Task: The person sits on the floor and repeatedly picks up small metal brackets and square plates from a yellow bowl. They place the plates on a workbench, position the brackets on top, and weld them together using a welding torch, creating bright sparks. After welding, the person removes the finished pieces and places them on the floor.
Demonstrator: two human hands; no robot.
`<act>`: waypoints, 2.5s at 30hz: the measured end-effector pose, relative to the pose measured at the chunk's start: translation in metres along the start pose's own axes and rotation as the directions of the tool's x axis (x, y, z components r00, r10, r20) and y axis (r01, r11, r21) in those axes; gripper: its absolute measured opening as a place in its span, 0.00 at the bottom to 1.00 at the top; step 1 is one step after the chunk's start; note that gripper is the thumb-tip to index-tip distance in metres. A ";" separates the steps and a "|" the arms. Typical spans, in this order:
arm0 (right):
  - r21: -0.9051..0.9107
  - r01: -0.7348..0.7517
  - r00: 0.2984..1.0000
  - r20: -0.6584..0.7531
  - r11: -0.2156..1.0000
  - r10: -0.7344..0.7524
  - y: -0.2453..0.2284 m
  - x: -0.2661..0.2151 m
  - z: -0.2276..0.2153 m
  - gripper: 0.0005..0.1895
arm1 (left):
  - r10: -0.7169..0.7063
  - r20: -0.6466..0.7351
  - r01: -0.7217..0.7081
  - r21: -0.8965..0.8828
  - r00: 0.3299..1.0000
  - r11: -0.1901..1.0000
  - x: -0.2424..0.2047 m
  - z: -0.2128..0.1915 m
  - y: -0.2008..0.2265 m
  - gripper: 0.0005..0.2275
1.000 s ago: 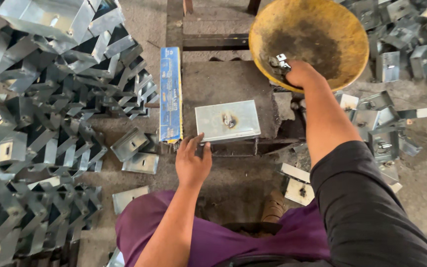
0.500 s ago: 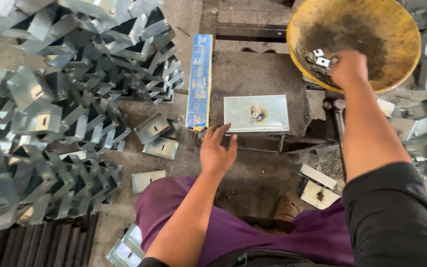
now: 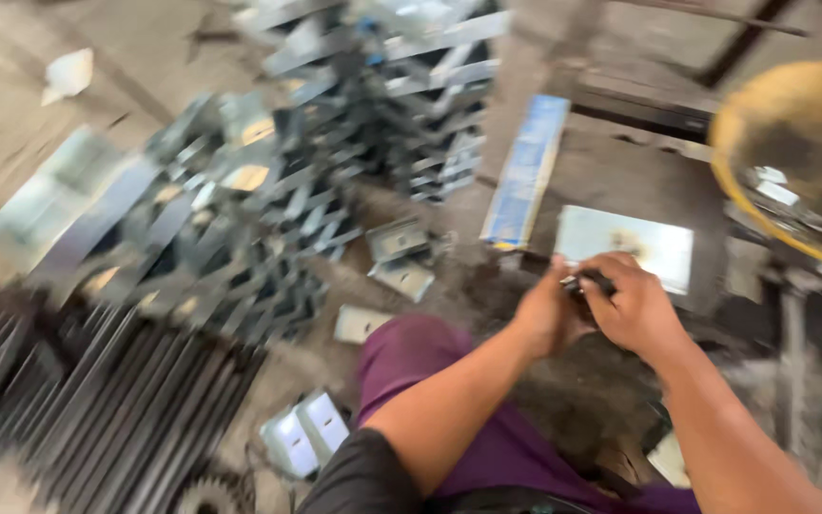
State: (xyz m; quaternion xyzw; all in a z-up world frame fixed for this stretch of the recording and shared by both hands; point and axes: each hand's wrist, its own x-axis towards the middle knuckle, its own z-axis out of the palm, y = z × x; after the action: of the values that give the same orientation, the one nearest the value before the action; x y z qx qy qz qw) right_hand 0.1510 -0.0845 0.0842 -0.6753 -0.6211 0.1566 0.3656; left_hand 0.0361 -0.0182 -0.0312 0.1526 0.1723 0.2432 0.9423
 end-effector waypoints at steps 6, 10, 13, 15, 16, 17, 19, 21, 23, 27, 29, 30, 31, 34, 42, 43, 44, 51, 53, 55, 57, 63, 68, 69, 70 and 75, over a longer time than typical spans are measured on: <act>-0.100 0.153 0.987 -0.031 0.983 -0.157 -0.004 -0.011 0.020 0.10 | 0.092 0.037 -0.093 0.028 0.995 0.995 0.005 -0.026 -0.002 0.15; 0.093 -0.006 1.000 0.023 0.996 0.004 0.015 -0.015 0.012 0.08 | 0.071 0.110 -0.087 0.140 0.991 0.986 0.003 -0.036 0.005 0.08; 0.156 -0.104 0.991 0.105 0.982 0.089 0.015 -0.025 0.004 0.07 | 0.026 0.067 -0.046 0.333 0.997 0.942 -0.005 -0.027 0.009 0.07; 0.045 -0.060 0.994 0.098 0.997 0.055 0.007 -0.038 -0.002 0.09 | 0.044 0.038 -0.057 0.470 0.998 0.881 -0.019 -0.020 0.012 0.08; -0.015 -0.048 0.995 0.088 0.999 0.050 0.000 -0.045 -0.005 0.09 | 0.033 0.034 -0.045 0.445 0.999 0.894 -0.025 -0.016 0.015 0.08; -0.027 0.002 0.998 0.057 1.000 -0.001 -0.006 -0.051 -0.008 0.14 | 0.021 0.030 -0.031 0.420 0.999 0.907 -0.031 -0.012 0.018 0.09; -0.072 0.082 0.996 -0.014 0.994 -0.084 -0.015 -0.065 -0.025 0.24 | 0.137 0.063 -0.149 0.532 0.989 0.833 -0.042 -0.009 0.021 0.09; -0.062 -0.080 0.997 -0.021 0.995 0.079 -0.018 -0.093 -0.054 0.25 | 0.151 -0.017 -0.120 0.519 0.988 0.846 -0.048 -0.009 0.026 0.08; -0.109 -0.317 0.947 -0.080 0.942 0.310 -0.016 -0.130 -0.080 0.26 | 0.212 -0.095 -0.110 0.615 0.973 0.781 -0.050 -0.013 0.029 0.08; -0.258 -0.669 0.733 -0.384 0.697 0.561 0.023 -0.223 -0.156 0.26 | 0.279 -0.036 -0.153 0.766 0.960 0.625 -0.050 -0.019 0.030 0.09; -0.234 -0.729 0.652 -0.523 0.644 0.548 0.058 -0.284 -0.188 0.21 | 0.272 -0.029 -0.164 0.734 0.962 0.659 -0.050 -0.020 0.027 0.08; -0.201 -0.750 0.612 -0.575 0.631 0.543 0.076 -0.317 -0.197 0.19 | 0.264 -0.026 -0.167 0.712 0.964 0.682 -0.048 -0.019 0.026 0.07; -0.166 -0.757 0.583 -0.609 0.633 0.537 0.094 -0.346 -0.201 0.17 | 0.256 -0.024 -0.169 0.690 0.966 0.704 -0.046 -0.017 0.025 0.07; -0.056 -0.799 0.485 -0.650 0.599 0.586 0.125 -0.429 -0.192 0.16 | 0.291 -0.019 -0.200 0.683 0.957 0.703 -0.048 -0.016 0.023 0.02; 0.703 -0.700 -0.141 0.034 -0.124 0.989 0.123 -0.485 -0.120 0.43 | 0.355 -0.054 -0.184 0.775 0.933 0.604 -0.054 -0.018 0.020 0.05; 0.730 -0.680 -0.093 0.007 -0.069 0.996 0.126 -0.479 -0.116 0.42 | 0.356 -0.063 -0.167 0.799 0.932 0.577 -0.055 -0.020 0.020 0.07; 0.757 -0.654 -0.044 -0.021 -0.013 0.999 0.130 -0.471 -0.112 0.42 | 0.367 -0.056 -0.170 0.815 0.928 0.554 -0.055 -0.020 0.020 0.07; 0.912 -0.409 0.128 0.022 0.032 0.992 0.147 -0.441 -0.124 0.22 | 0.387 -0.162 -0.106 0.804 0.908 0.585 -0.055 -0.021 0.021 0.10; 0.978 -0.201 0.338 0.012 0.060 0.941 0.150 -0.439 -0.136 0.22 | 0.366 -0.185 -0.115 0.743 0.912 0.660 -0.053 -0.025 0.022 0.11; 0.977 -0.145 0.390 -0.091 0.159 0.916 0.152 -0.441 -0.147 0.20 | 0.339 -0.204 -0.124 0.665 0.919 0.737 -0.053 -0.029 0.022 0.10; 0.898 -0.254 0.320 -0.273 0.359 0.908 0.155 -0.439 -0.166 0.16 | 0.346 -0.203 -0.129 0.668 0.916 0.733 -0.049 -0.029 0.026 0.10; 0.798 0.026 0.454 -0.545 0.602 0.704 0.142 -0.396 -0.216 0.17 | 0.453 -0.169 -0.220 0.695 0.875 0.685 -0.040 -0.027 0.030 0.07; 0.637 0.054 0.500 -0.683 0.769 0.532 0.082 -0.325 -0.213 0.22 | 0.447 -0.232 -0.233 0.603 0.864 0.763 -0.031 -0.021 0.032 0.06; 0.616 0.060 0.517 -0.692 0.785 0.504 0.066 -0.307 -0.211 0.23 | 0.450 -0.250 -0.221 0.612 0.857 0.760 -0.031 -0.020 0.031 0.07; 0.593 0.083 0.534 -0.705 0.801 0.467 0.054 -0.280 -0.209 0.25 | 0.465 -0.260 -0.222 0.621 0.846 0.752 -0.027 -0.018 0.035 0.07; 0.514 0.143 0.634 -0.704 0.846 0.320 0.000 -0.177 -0.171 0.31 | 0.480 -0.268 -0.247 0.597 0.835 0.763 -0.013 -0.016 0.031 0.08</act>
State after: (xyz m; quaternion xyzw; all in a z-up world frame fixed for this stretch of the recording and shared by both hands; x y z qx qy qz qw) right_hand 0.2327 -0.3044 0.1585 -0.5805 -0.3024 0.0362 0.7551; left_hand 0.0067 0.0044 -0.0306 0.3885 0.3912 0.3929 0.7360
